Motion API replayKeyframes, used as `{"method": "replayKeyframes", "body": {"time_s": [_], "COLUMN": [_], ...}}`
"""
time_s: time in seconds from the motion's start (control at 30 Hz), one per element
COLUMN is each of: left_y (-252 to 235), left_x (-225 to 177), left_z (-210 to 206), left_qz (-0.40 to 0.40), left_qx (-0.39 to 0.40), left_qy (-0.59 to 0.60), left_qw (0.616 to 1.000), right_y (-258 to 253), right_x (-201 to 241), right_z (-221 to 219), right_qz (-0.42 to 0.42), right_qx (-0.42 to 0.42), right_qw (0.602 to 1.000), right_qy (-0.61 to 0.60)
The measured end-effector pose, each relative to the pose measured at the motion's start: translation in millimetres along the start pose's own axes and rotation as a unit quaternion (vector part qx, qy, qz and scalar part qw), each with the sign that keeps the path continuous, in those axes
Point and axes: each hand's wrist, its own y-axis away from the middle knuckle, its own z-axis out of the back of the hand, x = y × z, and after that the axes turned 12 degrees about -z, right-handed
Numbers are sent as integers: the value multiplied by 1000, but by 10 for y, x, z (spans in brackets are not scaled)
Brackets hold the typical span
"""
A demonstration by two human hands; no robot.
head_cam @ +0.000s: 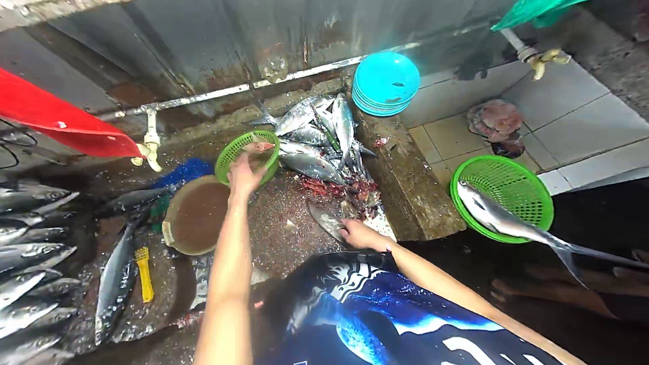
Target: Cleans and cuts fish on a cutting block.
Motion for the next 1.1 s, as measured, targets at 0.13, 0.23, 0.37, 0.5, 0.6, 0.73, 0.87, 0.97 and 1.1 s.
{"method": "replayKeyframes", "body": {"time_s": [0.13,0.23,0.37,0.5,0.6,0.73,0.87,0.97,1.1], "left_y": [292,703,1649,2450,2773,2993,3117,3337,3640], "left_x": [49,-120,-288,-349,-285,-217,-256,-325,-340], "left_z": [-418,-449,-506,-428,-258,-210,-236,-167,-122], "left_qz": [-38,-50,-34,-47,-36,5,1,40,143], "left_qx": [96,88,179,197,179,81,-46,-127,-174], "left_qy": [-144,-126,-94,-38,79,141,106,65,34], "left_qw": [984,987,979,979,980,987,993,989,974], "right_y": [-176,-161,-21,103,245,-77,-900,-1287,-1305], "right_x": [-8,-244,-310,0,511,1160,1642,1815,1339], "right_z": [48,193,446,925,1288,1197,808,856,953], "right_qz": [-23,-110,-176,-105,20,199,135,-46,-21], "right_qx": [12,-86,-149,-148,-223,-332,-273,-35,-33], "right_qw": [1000,990,973,983,973,914,952,998,999], "right_qy": [12,-19,-2,-28,-60,-120,-25,24,-25]}}
